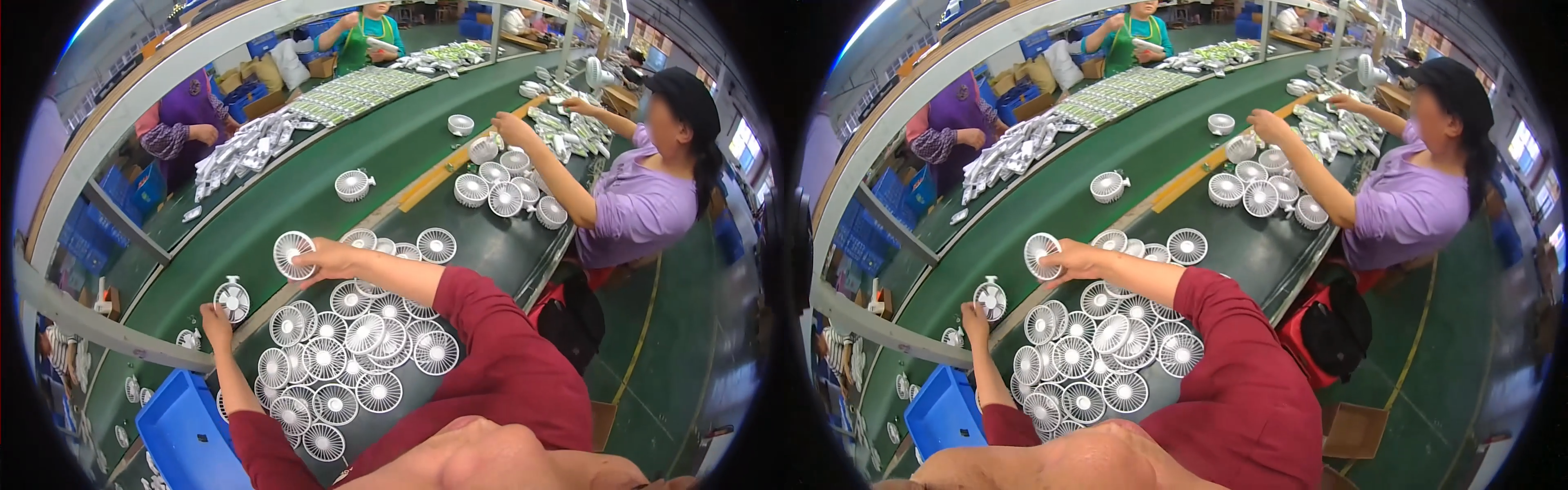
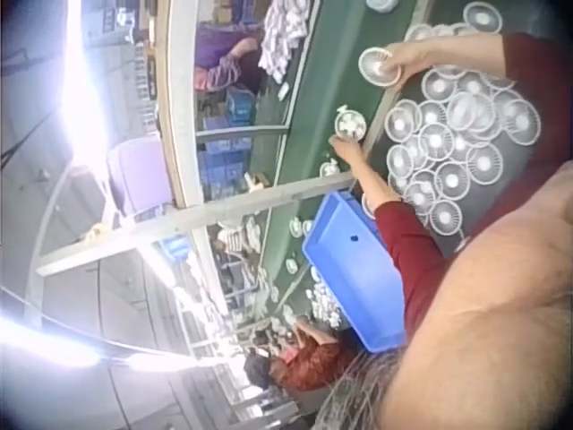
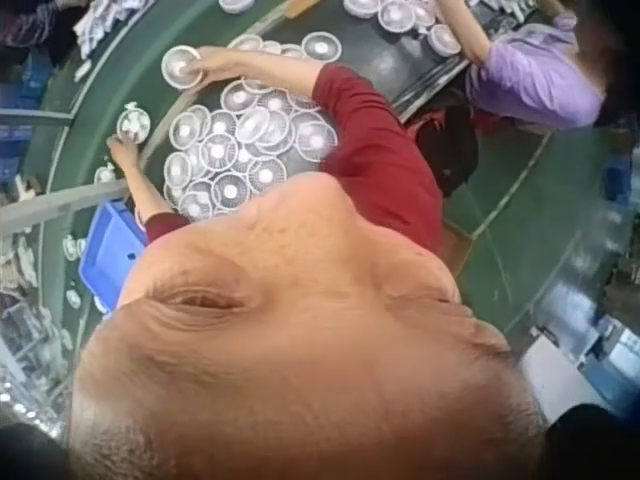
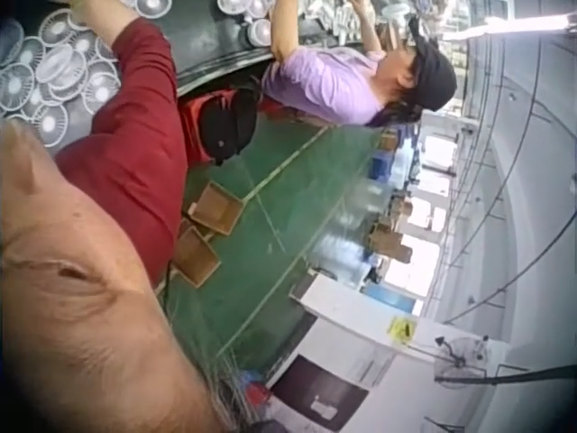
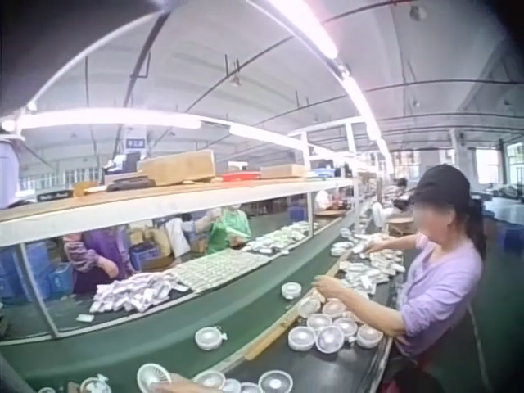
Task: The person assembles mini fans on an assembly line by taking fan motor units and grilles from a conveyor belt, snapping the grilles onto the fan housings by hand, and placing the assembled units back onto the conveyor.
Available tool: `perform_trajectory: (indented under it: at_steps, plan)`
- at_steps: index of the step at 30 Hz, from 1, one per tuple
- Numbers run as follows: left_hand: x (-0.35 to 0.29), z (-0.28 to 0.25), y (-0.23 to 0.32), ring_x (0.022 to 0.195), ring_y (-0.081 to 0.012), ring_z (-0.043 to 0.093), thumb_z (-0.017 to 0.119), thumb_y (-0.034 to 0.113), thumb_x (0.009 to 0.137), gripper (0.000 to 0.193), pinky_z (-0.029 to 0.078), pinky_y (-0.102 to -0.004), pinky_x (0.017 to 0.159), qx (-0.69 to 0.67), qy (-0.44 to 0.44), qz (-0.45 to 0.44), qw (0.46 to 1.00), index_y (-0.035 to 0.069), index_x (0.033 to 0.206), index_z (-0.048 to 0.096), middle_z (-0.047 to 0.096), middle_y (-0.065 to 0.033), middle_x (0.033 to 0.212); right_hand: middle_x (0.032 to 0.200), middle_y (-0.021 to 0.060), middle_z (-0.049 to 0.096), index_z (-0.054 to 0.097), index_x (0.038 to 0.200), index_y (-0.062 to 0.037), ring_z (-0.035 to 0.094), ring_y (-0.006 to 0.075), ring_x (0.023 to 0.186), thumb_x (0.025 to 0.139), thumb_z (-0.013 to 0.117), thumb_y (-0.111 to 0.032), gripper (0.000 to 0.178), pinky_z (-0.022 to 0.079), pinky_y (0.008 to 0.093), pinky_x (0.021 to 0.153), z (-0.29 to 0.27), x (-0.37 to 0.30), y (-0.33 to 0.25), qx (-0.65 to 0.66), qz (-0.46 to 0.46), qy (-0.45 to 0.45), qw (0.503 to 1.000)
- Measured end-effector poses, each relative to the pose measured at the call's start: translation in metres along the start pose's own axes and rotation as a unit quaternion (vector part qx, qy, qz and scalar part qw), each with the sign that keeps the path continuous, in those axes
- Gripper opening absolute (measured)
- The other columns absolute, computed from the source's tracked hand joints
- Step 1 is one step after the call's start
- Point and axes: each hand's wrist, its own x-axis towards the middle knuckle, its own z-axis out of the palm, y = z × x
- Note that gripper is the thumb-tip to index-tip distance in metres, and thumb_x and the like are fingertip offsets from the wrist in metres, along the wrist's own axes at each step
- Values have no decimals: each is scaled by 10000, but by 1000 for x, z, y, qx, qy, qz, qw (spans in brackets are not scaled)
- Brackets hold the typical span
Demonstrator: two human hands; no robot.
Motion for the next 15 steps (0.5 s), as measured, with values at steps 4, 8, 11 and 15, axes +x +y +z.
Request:
perform_trajectory:
  at_steps: [4,8,11,15]
  plan:
    - [-48,-20,94,892,-204,629,492,33,842,399,538,-314,765,-417,-83,-235,874,41,1241,473,590,-91,1094,1018,78,635,551,1187,-8,631,141,856,881,654,-232,393,582,306,676,25,-6,1,-146,-36,20,988]
    - [-100,-35,142,1041,-226,598,484,8,837,480,541,-345,818,-572,-118,-208,785,26,1312,420,548,-123,1204,921,63,651,578,1138,-18,631,124,738,800,718,-243,429,534,249,497,61,-7,1,-295,-84,14,952]
    - [-119,-45,162,1067,-222,590,504,50,885,475,534,-365,836,-607,-145,-182,760,38,1346,391,541,-122,1232,977,127,649,502,1221,-44,655,236,820,739,737,-243,572,545,346,669,71,-8,12,-456,-220,68,860]
    - [-126,-49,170,1066,-197,584,492,273,983,425,513,-374,860,-620,-108,-202,751,63,1340,396,544,-92,1241,1168,168,558,432,1320,-73,555,326,1088,757,682,-193,627,447,396,925,86,-18,16,-527,-231,106,811]
